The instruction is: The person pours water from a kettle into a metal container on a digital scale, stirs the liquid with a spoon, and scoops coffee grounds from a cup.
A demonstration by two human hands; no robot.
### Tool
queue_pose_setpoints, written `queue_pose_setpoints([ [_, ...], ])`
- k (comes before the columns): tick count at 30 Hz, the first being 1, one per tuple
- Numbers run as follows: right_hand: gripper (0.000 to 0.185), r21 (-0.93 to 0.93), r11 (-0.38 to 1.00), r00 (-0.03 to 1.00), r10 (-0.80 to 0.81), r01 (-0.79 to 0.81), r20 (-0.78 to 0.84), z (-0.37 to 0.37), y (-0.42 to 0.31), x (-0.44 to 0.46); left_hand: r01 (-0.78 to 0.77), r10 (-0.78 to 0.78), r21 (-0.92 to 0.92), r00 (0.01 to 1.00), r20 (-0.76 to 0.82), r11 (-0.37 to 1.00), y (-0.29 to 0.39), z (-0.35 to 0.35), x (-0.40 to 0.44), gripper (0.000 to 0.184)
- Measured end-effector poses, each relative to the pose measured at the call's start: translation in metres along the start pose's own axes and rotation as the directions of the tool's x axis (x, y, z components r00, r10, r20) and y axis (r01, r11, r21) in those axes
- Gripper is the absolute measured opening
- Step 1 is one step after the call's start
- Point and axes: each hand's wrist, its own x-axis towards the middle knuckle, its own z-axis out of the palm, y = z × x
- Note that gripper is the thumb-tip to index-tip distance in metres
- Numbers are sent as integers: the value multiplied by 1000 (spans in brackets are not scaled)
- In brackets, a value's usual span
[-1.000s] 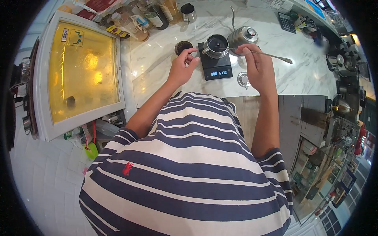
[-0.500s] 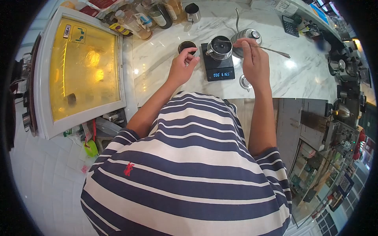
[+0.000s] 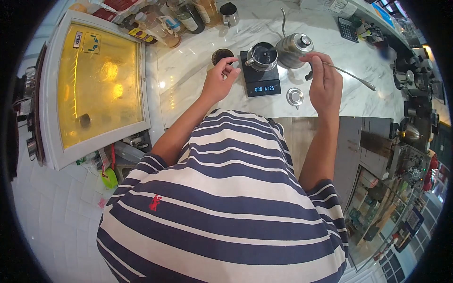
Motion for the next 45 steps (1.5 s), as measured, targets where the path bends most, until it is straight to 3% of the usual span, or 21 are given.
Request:
queue_pose_setpoints([
  [2, 29, 13, 1000, 1000, 27, -26, -15, 6, 5, 3, 3, -3, 2, 1000, 5, 1000, -1, 1, 0, 37],
  [5, 30, 4, 998, 997, -69, 69, -36, 24, 11, 7, 9, -9, 14, 1000, 8, 1000, -1, 1, 0, 37],
  [9, 23, -169, 984, 998, 55, -51, 16, 32, -3, 7, 12, -12, 11, 1000, 0, 1000, 0, -1, -2, 37],
  [12, 18, -298, 940, 986, -162, 167, 43, 33, 0, 2, 10, -9, 21, 1000, -6, 1000, 1, -3, -2, 37],
  [18, 13, -421, 814, 911, -403, 400, 85, 35, -14, 0, 28, -28, -2, 999, 21, 1000, -1, 3, -1, 37],
  [21, 14, -397, 839, 928, -342, 372, 146, 35, -23, 3, 17, -17, -6, 1000, 8, 1000, 3, 2, -1, 36],
  [27, 19, -262, 957, 983, -81, 123, 162, 41, -33, 9, -4, 4, 7, 1000, -24, 1000, 1, -2, 0, 36],
  [30, 25, -126, 988, 990, 100, -87, 98, 46, -36, 13, 32, -32, -17, 999, 7, 999, 3, -3, 0, 35],
  [34, 32, 83, 985, 988, 153, -153, 12, 53, -2, 20, 47, -47, 7, 999, 3, 999, 6, -5, 0, 35],
  [36, 34, 255, 951, 984, 179, -174, 1, 55, 11, 23, 49, -49, 6, 999, -4, 999, 7, -6, 0, 34],
  [39, 34, 371, 903, 975, 221, -217, 32, 53, 14, 23, 40, -40, 0, 999, 11, 999, 7, -6, 0, 35],
  [45, 33, 208, 962, 980, 193, -180, -43, 50, 23, 18, 38, -38, 12, 999, 28, 999, 7, -6, 0, 35],
])
